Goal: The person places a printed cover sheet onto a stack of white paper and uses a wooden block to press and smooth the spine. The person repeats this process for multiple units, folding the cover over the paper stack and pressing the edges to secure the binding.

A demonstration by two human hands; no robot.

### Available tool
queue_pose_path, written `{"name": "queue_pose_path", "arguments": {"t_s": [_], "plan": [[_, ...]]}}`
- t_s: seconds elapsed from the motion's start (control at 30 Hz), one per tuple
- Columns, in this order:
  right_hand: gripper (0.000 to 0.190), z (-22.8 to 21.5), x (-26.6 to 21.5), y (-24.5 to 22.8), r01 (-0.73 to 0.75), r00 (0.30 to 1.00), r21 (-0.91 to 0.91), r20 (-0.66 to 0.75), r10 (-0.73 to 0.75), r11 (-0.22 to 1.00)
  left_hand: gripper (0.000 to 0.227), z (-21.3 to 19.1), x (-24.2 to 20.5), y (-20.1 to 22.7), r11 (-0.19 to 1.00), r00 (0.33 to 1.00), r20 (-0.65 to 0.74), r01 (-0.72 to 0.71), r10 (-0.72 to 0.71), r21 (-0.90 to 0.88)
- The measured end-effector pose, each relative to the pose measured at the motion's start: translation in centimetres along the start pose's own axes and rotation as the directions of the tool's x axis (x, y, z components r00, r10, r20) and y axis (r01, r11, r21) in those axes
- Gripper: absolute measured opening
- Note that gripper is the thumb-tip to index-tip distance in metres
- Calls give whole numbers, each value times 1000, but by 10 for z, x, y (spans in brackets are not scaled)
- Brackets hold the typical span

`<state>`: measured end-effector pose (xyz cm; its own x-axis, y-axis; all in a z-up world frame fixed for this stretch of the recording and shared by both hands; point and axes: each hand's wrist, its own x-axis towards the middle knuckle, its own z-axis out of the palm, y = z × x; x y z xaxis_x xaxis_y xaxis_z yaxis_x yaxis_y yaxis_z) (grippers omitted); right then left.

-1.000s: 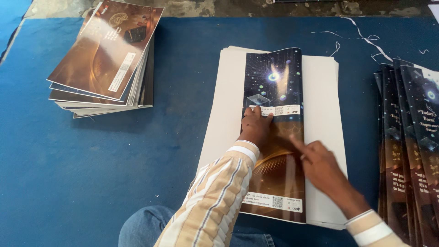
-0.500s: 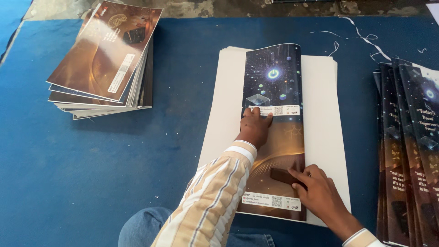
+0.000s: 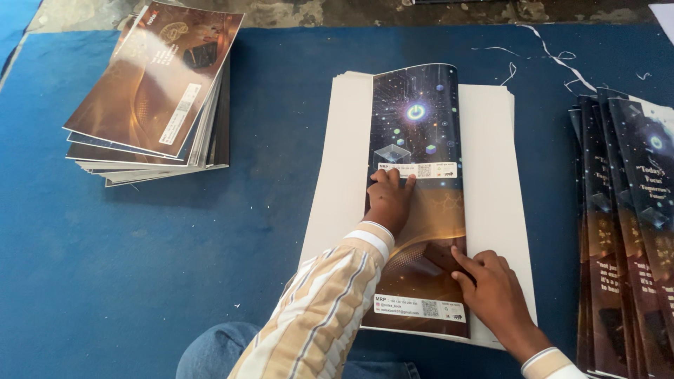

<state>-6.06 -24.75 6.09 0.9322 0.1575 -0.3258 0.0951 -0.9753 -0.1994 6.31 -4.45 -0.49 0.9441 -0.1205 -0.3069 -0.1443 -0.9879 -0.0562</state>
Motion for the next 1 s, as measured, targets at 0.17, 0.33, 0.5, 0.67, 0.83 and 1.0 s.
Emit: {"name": "queue_pose_path", "arguments": {"t_s": [0.17,0.33,0.5,0.67,0.83,1.0], "plan": [[45,4,8,7,29,996,64,-82,-23,998,81,3,7,1,1000,999,36,-6,6,-1],[45,5,25,13,100,979,63,-187,-87,993,74,5,9,0,1000,1000,15,2,-2,-26],[44,1,44,16,101,974,65,-209,-85,993,86,-4,5,-1,998,995,92,-38,34,46],[44,-3,64,23,175,943,58,-297,-150,983,86,-3,5,-3,998,996,85,-41,37,50],[44,-4,86,29,204,923,72,-346,-167,976,80,6,15,0,998,996,81,-32,28,48],[42,-6,104,33,257,888,64,-409,-209,964,80,10,14,1,995,999,38,-40,37,87]]}}
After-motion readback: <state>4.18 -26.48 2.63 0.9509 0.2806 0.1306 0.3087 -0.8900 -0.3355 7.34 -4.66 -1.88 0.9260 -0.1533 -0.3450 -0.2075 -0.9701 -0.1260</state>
